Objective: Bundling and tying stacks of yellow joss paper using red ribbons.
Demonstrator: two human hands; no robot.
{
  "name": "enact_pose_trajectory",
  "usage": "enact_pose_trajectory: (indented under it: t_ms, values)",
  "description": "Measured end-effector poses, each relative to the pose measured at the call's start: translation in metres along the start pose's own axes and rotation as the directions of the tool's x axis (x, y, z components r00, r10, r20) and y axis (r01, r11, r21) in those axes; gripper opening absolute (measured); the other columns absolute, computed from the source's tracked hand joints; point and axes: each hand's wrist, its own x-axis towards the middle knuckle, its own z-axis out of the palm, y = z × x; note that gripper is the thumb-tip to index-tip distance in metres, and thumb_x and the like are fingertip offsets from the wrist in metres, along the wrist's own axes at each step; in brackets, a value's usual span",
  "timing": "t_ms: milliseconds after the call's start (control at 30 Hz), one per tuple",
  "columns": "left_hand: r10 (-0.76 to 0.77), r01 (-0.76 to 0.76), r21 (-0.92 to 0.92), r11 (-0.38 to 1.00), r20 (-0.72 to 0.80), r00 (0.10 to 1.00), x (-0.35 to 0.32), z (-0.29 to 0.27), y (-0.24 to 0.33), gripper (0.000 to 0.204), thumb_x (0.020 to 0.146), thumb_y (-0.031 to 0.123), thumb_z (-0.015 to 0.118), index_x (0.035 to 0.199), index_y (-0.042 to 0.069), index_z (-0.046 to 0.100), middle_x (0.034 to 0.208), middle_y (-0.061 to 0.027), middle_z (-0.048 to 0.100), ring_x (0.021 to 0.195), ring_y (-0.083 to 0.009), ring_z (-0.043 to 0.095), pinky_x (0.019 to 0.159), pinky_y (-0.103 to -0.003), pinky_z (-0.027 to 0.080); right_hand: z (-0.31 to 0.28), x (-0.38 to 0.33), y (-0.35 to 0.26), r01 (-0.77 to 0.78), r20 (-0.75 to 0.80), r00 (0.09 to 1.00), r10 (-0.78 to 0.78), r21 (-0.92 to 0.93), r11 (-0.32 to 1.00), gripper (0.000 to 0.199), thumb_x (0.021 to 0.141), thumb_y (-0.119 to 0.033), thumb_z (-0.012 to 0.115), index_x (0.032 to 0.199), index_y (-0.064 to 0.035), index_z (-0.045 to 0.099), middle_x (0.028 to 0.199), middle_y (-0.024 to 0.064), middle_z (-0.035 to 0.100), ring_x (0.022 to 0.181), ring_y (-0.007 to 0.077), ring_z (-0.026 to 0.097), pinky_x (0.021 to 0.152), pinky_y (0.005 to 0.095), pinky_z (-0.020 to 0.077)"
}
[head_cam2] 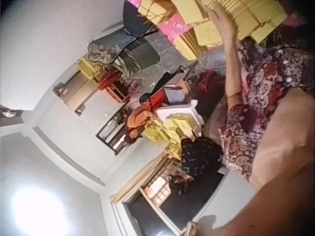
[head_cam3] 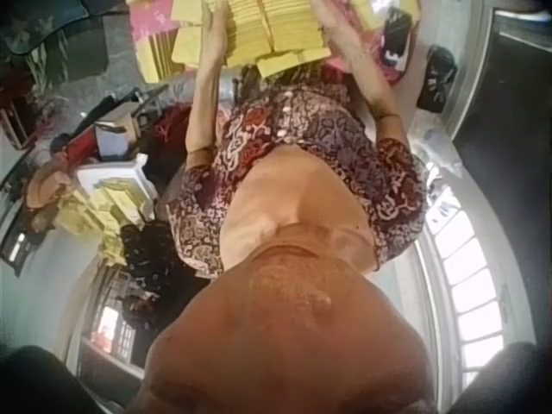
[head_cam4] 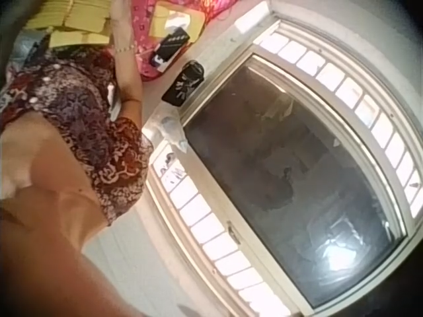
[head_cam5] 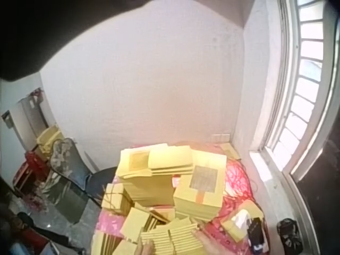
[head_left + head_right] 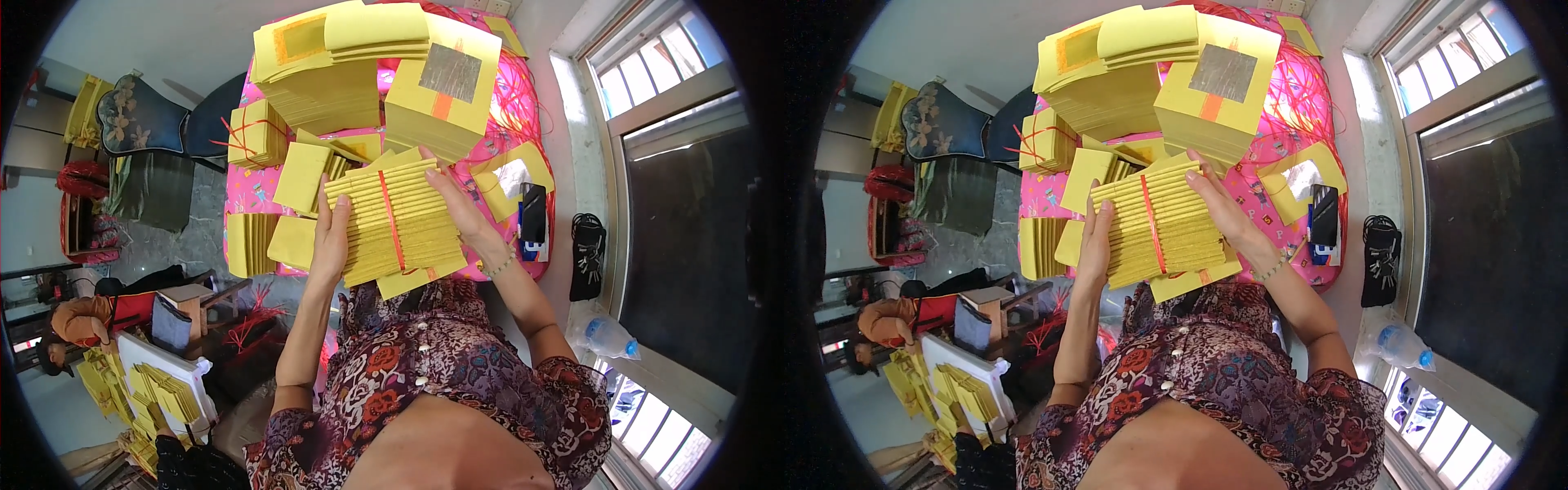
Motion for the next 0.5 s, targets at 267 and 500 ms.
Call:
enact_pose_trajectory:
  t_ms: [267,500]
  values:
    - [-0.261,0.336,-0.479,0.811,0.218,0.94,0.026,-0.025,0.025,0.072,0.103,0.043,0.048,0.158,0.006,0.019,0.156,-0.0167,0.033,0.141,-0.0242,0.036,0.115,-0.035,0.029,-0.002,0.005,-0.001,0.015,-0.004,1.0,-0.015,-0.133,0.991,0.077,0.102,-0.047,0.044,0.159,-0.0046,0.012,0.163,0.0177,0.016,0.151,0.0251,0.014,0.121,0.0344,0.0135]
    - [0.047,-0.039,-0.057,0.998,0.137,0.99,0.021,-0.007,-0.003,0.067,0.106,0.041,0.043,0.157,0.005,0.02,0.161,-0.0138,0.024,0.146,-0.0226,0.027,0.118,-0.034,0.024,0.006,-0.001,-0.009,0.024,0.033,0.999,-0.022,-0.048,0.999,0.068,0.104,-0.04,0.042,0.157,-0.0027,0.021,0.162,0.0178,0.02,0.151,0.0233,0.017,0.121,0.0361,0.0145]
